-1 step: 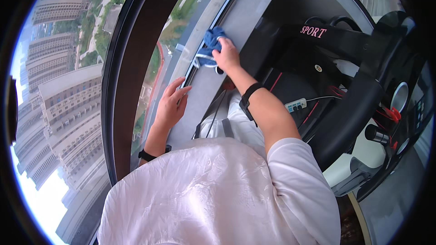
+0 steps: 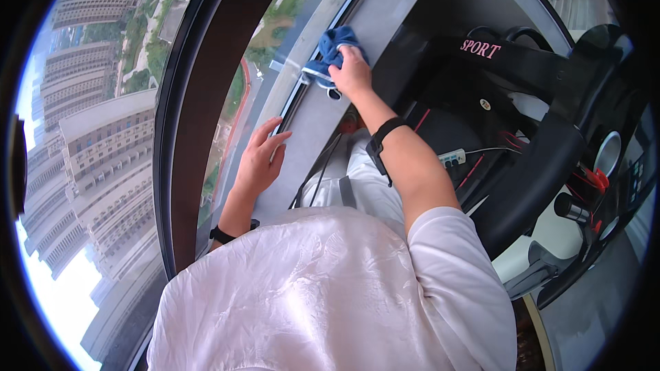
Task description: The person wipes the glass panels, tracks, and frames of an open balcony window with a blue cloth, handling the surfaces sequentially.
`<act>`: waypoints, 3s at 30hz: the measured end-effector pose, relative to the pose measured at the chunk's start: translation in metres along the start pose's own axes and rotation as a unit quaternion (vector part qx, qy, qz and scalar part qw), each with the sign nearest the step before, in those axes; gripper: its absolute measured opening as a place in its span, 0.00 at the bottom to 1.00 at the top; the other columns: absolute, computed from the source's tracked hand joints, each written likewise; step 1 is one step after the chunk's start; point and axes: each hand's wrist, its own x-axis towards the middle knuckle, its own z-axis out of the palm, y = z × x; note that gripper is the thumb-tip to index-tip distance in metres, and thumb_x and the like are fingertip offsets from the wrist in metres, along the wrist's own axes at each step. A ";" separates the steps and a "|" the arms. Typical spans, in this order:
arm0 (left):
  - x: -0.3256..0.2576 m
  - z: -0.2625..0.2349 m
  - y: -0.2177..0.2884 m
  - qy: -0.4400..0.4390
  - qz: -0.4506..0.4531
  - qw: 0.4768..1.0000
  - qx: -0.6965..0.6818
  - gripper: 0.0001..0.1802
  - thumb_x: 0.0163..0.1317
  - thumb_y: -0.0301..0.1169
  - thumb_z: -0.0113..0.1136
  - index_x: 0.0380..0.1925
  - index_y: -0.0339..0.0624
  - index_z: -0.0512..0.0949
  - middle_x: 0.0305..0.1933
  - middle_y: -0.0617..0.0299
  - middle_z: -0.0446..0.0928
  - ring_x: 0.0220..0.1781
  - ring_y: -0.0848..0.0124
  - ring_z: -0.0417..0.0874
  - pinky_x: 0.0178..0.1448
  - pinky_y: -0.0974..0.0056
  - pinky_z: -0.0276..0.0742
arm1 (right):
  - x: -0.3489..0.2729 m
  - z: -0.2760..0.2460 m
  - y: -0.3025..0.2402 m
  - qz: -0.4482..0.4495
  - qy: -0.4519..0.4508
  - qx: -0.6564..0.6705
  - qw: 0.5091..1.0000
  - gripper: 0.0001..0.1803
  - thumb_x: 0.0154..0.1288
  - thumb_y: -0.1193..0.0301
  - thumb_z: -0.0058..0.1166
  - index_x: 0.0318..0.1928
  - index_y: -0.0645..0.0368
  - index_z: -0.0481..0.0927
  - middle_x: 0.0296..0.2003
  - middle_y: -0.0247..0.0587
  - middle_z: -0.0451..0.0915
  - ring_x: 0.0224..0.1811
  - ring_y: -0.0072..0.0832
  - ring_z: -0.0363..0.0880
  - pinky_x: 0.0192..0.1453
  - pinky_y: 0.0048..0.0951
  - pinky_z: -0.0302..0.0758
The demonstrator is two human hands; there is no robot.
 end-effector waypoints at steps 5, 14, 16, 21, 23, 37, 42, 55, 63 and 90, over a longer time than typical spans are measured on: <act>-0.045 -0.002 0.001 0.025 -0.115 0.993 -0.009 0.14 0.57 0.23 0.58 0.45 0.44 0.79 0.58 0.53 0.73 0.59 0.53 0.74 0.58 0.57 0.73 | 0.040 0.007 0.008 0.115 -0.184 -0.249 0.944 0.49 0.42 0.49 0.70 0.64 0.47 0.59 0.67 0.52 0.50 0.67 0.63 0.52 0.65 0.55 0.62; -0.095 -0.006 -0.009 0.098 -0.303 0.947 -0.032 0.12 0.60 0.24 0.56 0.44 0.39 0.79 0.53 0.52 0.78 0.51 0.55 0.81 0.49 0.62 0.78 | 0.001 0.049 -0.003 0.159 -0.221 -0.201 0.941 0.41 0.50 0.51 0.66 0.61 0.44 0.60 0.64 0.45 0.53 0.70 0.66 0.43 0.60 0.71 0.60; -0.097 -0.003 -0.016 0.101 -0.293 0.951 -0.023 0.10 0.60 0.24 0.56 0.42 0.39 0.80 0.53 0.52 0.79 0.48 0.56 0.82 0.48 0.62 0.78 | -0.021 0.052 -0.002 0.122 -0.250 -0.237 0.931 0.38 0.50 0.56 0.66 0.60 0.42 0.60 0.65 0.43 0.53 0.70 0.63 0.44 0.61 0.71 0.60; -0.104 0.009 -0.036 0.150 -0.213 0.965 0.022 0.08 0.60 0.25 0.57 0.38 0.38 0.82 0.51 0.52 0.80 0.37 0.59 0.84 0.42 0.64 0.79 | -0.097 0.071 -0.012 0.042 -0.282 -0.296 0.912 0.38 0.48 0.62 0.67 0.59 0.41 0.62 0.65 0.42 0.54 0.70 0.61 0.46 0.62 0.68 0.60; -0.103 0.003 -0.029 0.140 -0.224 0.964 0.016 0.09 0.60 0.25 0.57 0.39 0.39 0.82 0.51 0.52 0.80 0.38 0.59 0.84 0.42 0.64 0.79 | -0.127 0.085 -0.024 0.026 -0.280 -0.295 0.913 0.36 0.48 0.63 0.67 0.58 0.42 0.64 0.64 0.42 0.56 0.69 0.61 0.48 0.62 0.68 0.59; -0.319 0.005 -0.031 0.071 -0.352 0.931 -0.073 0.14 0.58 0.27 0.60 0.45 0.40 0.80 0.45 0.53 0.81 0.45 0.62 0.82 0.39 0.64 0.76 | -0.404 0.179 -0.098 -0.211 -0.455 -0.206 0.840 0.17 0.58 0.71 0.54 0.50 0.48 0.75 0.63 0.39 0.60 0.69 0.61 0.47 0.63 0.75 0.50; -0.388 -0.001 -0.039 0.086 -0.411 0.901 -0.106 0.15 0.60 0.30 0.59 0.47 0.40 0.79 0.44 0.52 0.82 0.43 0.64 0.84 0.36 0.65 0.76 | -0.385 0.165 -0.094 0.007 -0.515 0.077 0.854 0.23 0.47 0.73 0.55 0.48 0.56 0.74 0.45 0.56 0.77 0.51 0.53 0.74 0.54 0.46 0.72; -0.395 0.002 -0.011 0.175 -0.450 0.866 -0.128 0.20 0.60 0.31 0.59 0.52 0.40 0.75 0.52 0.48 0.76 0.48 0.60 0.82 0.37 0.64 0.75 | -0.286 0.122 -0.033 -0.066 -0.272 -0.295 0.914 0.40 0.54 0.63 0.58 0.66 0.56 0.55 0.70 0.60 0.46 0.71 0.56 0.50 0.71 0.60 0.44; -0.436 0.015 0.022 0.244 -0.527 0.807 -0.103 0.18 0.60 0.30 0.59 0.51 0.38 0.76 0.51 0.48 0.76 0.46 0.58 0.82 0.44 0.63 0.78 | -0.317 0.141 -0.064 -0.142 -0.328 -0.312 0.880 0.36 0.53 0.63 0.59 0.64 0.44 0.62 0.70 0.52 0.49 0.66 0.71 0.48 0.69 0.55 0.56; -0.646 0.112 0.083 0.492 -0.607 0.578 -0.233 0.22 0.59 0.31 0.60 0.53 0.39 0.74 0.54 0.50 0.75 0.44 0.60 0.82 0.47 0.62 0.78 | -0.545 0.236 -0.201 -0.101 -0.448 -0.381 0.802 0.36 0.53 0.74 0.58 0.63 0.45 0.60 0.65 0.53 0.51 0.62 0.63 0.57 0.62 0.52 0.67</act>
